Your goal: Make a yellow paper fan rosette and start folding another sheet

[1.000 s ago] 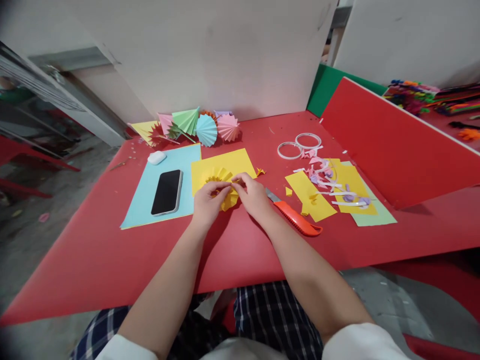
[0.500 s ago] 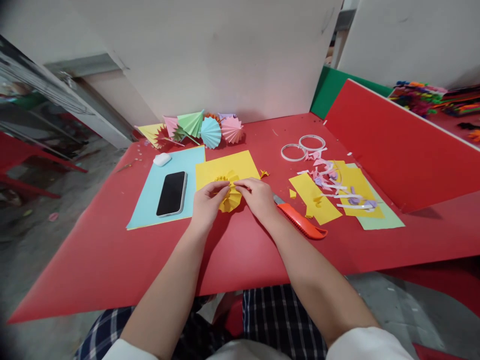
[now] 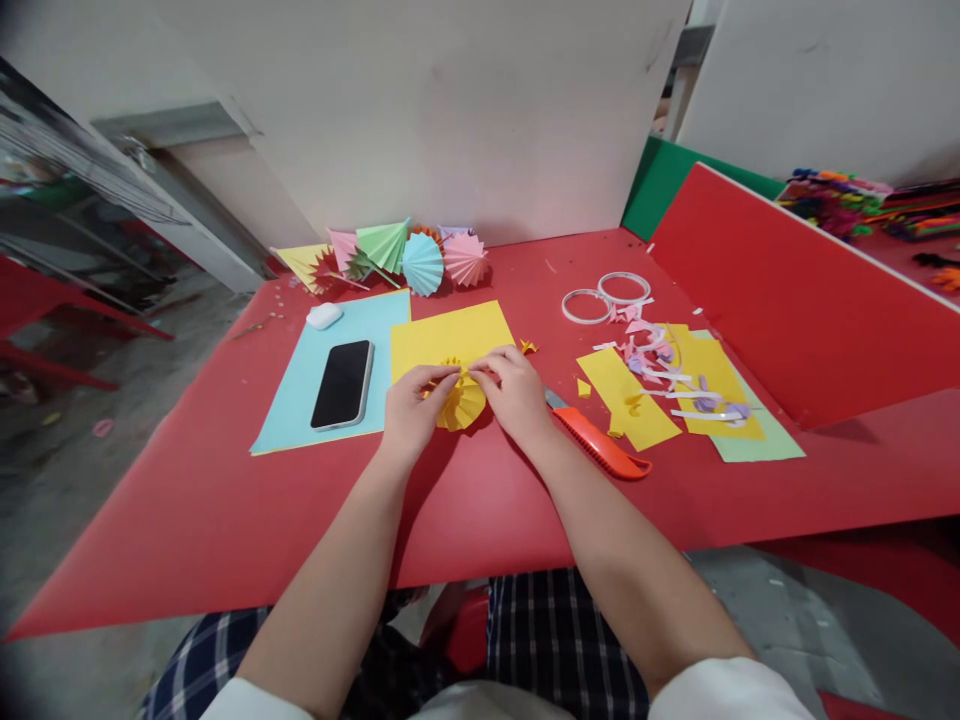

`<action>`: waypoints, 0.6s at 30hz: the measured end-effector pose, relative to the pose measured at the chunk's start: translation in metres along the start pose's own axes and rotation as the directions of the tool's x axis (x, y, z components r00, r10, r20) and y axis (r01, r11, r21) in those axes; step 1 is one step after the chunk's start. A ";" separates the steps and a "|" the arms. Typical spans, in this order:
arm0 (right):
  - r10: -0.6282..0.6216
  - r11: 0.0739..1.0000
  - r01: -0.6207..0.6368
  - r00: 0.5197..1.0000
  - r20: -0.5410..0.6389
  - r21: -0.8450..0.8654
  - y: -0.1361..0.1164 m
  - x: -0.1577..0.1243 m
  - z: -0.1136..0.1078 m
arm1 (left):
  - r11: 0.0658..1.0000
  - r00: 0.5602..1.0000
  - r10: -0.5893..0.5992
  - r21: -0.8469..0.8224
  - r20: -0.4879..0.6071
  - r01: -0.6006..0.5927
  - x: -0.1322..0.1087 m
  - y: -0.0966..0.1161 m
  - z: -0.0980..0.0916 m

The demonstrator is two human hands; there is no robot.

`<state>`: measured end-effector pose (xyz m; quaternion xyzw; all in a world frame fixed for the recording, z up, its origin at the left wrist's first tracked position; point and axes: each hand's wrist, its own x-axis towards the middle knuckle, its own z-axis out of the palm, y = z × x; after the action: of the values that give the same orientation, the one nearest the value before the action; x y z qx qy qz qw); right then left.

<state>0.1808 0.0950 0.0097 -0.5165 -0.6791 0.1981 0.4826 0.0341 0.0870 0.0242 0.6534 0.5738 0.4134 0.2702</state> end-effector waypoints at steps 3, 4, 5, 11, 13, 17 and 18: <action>-0.005 1.000 0.005 0.999 0.048 0.003 -0.001 -0.001 0.000 | 0.998 0.999 0.045 0.048 0.012 -0.046 0.000 0.000 0.001; -0.001 1.000 0.001 0.998 0.065 -0.002 -0.002 -0.001 0.000 | 0.997 0.999 0.051 0.052 0.015 -0.052 0.000 -0.001 0.001; 0.004 1.000 -0.003 0.997 0.079 -0.007 -0.002 -0.001 0.000 | 0.997 0.998 0.055 0.054 0.017 -0.056 0.000 -0.001 0.001; 0.005 1.000 -0.002 0.993 0.117 -0.027 -0.001 -0.001 0.000 | 0.994 0.998 0.050 0.097 0.032 -0.053 0.000 0.000 0.000; 0.012 1.000 -0.009 0.993 0.116 -0.024 0.000 -0.001 0.000 | 0.993 0.998 0.050 0.104 0.030 -0.053 0.000 0.000 0.000; 0.032 0.999 -0.031 0.995 0.096 -0.016 0.001 0.001 -0.002 | 0.993 0.998 0.054 0.108 0.020 -0.056 0.001 0.000 0.000; 0.034 0.999 -0.032 0.995 0.094 -0.014 0.001 0.001 -0.002 | 0.993 0.998 0.055 0.107 0.018 -0.056 0.001 -0.001 0.000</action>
<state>0.1834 0.0959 0.0100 -0.5207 -0.6938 0.2259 0.4433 0.0333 0.0881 0.0241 0.6858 0.5747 0.3844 0.2274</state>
